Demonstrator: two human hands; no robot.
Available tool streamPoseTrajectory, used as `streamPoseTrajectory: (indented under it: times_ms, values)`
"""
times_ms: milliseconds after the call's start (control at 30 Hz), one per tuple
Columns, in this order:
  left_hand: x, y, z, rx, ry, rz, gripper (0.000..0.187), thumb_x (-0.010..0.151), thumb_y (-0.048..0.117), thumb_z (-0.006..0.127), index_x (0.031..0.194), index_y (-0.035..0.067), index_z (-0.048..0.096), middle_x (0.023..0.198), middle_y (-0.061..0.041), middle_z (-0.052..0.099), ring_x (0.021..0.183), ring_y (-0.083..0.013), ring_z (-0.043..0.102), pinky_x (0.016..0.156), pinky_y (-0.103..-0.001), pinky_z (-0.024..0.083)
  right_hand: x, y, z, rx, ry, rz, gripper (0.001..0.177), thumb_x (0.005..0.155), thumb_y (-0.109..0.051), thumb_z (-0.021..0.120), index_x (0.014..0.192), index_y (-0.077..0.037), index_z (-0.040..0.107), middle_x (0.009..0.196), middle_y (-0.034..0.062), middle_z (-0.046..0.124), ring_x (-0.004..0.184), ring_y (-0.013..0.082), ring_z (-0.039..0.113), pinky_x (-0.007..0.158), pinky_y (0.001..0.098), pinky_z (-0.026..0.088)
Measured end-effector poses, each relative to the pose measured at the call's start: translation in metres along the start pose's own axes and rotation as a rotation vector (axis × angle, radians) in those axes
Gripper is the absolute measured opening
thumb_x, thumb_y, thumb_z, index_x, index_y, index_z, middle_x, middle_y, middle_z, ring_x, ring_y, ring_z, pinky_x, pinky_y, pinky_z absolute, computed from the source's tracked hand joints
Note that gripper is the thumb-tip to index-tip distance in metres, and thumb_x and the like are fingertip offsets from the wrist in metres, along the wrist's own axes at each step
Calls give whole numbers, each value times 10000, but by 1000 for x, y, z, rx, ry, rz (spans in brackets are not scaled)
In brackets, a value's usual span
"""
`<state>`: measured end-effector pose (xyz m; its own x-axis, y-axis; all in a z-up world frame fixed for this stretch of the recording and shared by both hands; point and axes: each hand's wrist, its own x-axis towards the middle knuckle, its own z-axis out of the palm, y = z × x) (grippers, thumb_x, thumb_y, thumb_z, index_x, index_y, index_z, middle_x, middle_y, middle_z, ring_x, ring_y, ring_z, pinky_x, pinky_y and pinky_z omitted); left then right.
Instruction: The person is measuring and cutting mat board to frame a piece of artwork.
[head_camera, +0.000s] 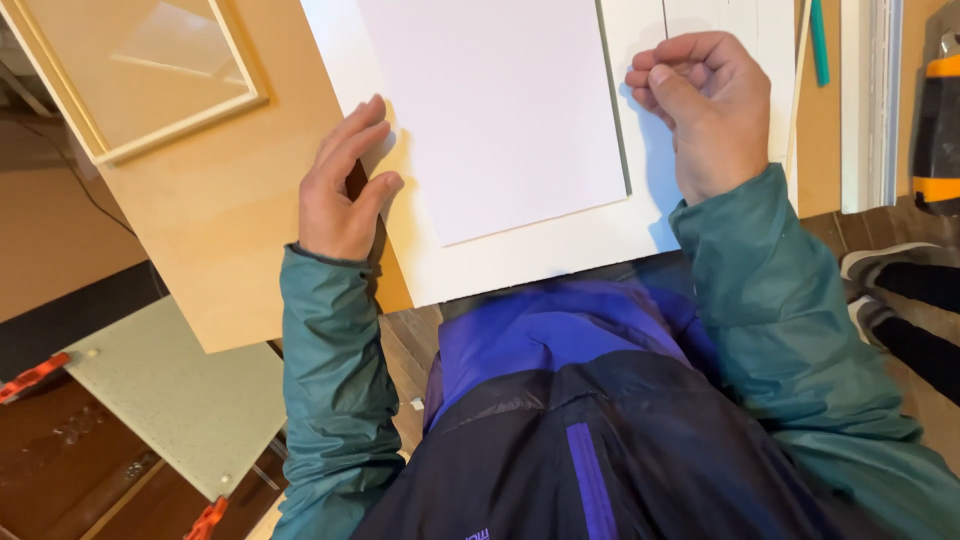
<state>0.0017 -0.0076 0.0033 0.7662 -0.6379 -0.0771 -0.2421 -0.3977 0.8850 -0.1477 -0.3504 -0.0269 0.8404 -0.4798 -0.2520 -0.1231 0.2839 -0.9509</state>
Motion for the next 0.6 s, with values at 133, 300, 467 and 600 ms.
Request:
streamPoseTrajectory:
  times_ms: [133, 300, 467, 600]
  values:
    - [-1, 7, 8, -19, 80, -58, 477, 960, -4, 708, 1423, 49, 607, 1616, -140, 477, 1532, -365, 473, 1275, -425, 453, -6, -11, 5, -46, -26, 9, 157, 1106, -31, 619, 1249, -10, 557, 1246, 128, 686, 1151, 188, 697, 1079, 348, 606]
    - [7, 44, 28, 464, 7, 143, 489, 891, 143, 819, 1344, 63, 653, 1588, -165, 478, 1517, -421, 397, 1247, -528, 364, -11, -32, 8, -74, -45, 50, 234, 1089, -72, 629, 1282, 12, 526, 1306, 152, 659, 1226, 205, 671, 1109, 349, 571]
    - [13, 57, 43, 654, -107, 174, 562, 871, 314, 842, 1366, 121, 658, 1597, -147, 425, 1494, -423, 339, 1199, -602, 319, -8, -48, 12, -96, -78, 127, 284, 1065, -97, 633, 1293, 14, 506, 1327, 164, 646, 1253, 213, 660, 1107, 345, 559]
    - [12, 50, 46, 629, -113, 157, 593, 868, 356, 836, 1386, 144, 639, 1614, -131, 408, 1494, -419, 345, 1185, -597, 343, -3, -57, 17, -163, -108, 203, 295, 1052, -125, 628, 1290, 7, 514, 1313, 154, 646, 1228, 209, 667, 1075, 335, 560]
